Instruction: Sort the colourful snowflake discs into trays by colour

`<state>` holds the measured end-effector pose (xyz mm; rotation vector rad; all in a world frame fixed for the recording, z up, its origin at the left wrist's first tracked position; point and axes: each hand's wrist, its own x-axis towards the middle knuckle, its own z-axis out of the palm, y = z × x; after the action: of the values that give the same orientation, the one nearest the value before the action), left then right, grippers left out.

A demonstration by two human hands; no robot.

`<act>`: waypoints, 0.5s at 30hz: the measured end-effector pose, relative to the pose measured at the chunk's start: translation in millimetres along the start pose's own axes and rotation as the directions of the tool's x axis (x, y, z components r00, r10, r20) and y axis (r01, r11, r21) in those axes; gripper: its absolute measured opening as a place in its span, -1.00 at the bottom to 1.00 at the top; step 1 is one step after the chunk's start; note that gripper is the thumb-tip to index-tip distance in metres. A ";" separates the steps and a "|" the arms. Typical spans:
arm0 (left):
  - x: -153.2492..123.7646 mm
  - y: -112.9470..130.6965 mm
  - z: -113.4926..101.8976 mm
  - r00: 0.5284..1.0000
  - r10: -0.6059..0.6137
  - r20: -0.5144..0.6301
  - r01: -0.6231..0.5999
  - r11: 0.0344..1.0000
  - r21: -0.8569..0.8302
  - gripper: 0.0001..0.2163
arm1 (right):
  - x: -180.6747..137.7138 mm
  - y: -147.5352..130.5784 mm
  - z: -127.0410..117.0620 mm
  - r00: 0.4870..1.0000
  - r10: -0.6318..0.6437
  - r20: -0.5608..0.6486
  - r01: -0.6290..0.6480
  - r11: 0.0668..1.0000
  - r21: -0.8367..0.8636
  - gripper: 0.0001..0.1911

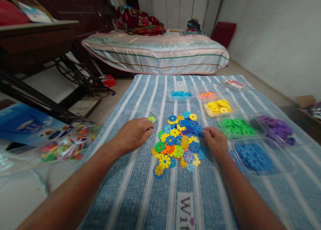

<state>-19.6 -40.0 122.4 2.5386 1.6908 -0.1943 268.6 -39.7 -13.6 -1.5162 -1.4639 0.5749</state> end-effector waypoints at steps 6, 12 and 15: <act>4.3 59.0 29.0 0.972 0.218 0.090 -0.210 0.973 -0.096 -0.84 | -0.3 0.1 -0.2 1.000 0.003 -0.001 -0.003 1.000 0.001 -0.74; 14.3 77.7 44.3 0.964 0.227 0.139 -0.225 0.974 -0.027 -0.82 | 0.1 1.5 0.0 1.000 -0.006 0.009 0.007 1.000 -0.018 -0.73; 15.8 78.1 45.3 0.959 0.238 0.157 -0.236 0.971 -0.026 -0.84 | -0.1 1.8 0.3 1.000 0.000 0.006 0.000 1.000 -0.013 -0.74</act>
<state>55.8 -62.1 75.3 2.6127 1.3163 -0.3605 269.2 -39.5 -15.2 -1.5252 -1.4753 0.5718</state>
